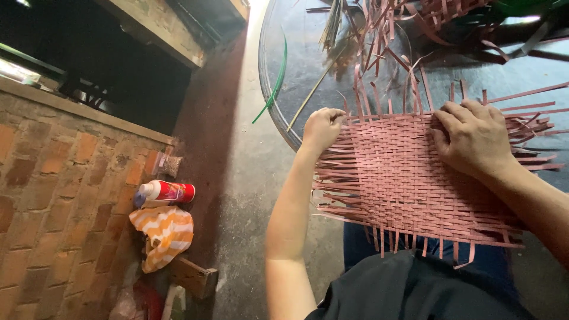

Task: A person is weaving a mat using pink plastic strips on a circular table.

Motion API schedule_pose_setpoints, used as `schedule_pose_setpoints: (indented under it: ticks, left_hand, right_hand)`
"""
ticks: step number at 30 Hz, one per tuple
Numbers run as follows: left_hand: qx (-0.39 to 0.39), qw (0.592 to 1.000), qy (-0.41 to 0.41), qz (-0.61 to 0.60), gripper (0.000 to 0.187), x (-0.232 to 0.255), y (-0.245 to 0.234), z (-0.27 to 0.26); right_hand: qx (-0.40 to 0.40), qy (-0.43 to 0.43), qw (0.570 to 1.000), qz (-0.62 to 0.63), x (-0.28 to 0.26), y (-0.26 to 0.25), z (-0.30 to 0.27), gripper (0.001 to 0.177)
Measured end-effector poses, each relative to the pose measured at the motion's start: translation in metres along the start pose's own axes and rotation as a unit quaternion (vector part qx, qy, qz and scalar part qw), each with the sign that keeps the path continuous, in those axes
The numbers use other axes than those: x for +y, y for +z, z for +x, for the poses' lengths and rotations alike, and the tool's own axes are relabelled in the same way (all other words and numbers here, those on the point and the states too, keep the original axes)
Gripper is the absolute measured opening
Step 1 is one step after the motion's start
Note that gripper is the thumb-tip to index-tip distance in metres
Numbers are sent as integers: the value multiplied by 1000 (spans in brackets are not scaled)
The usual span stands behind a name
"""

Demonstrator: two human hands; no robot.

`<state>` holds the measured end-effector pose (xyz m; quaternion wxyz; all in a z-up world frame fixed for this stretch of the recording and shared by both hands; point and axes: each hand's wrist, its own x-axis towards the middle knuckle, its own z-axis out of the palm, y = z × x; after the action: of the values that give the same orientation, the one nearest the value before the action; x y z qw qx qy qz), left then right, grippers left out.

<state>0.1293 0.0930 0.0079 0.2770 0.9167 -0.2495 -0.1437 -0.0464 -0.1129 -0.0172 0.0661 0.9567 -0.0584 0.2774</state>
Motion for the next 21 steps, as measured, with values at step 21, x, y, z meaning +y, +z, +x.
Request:
schedule_pose_setpoints:
  ticks: [21]
  left_hand:
    - [-162, 983, -77, 47, 24, 9, -29, -1]
  right_hand:
    - [-62, 30, 997, -30, 0, 4, 1, 42]
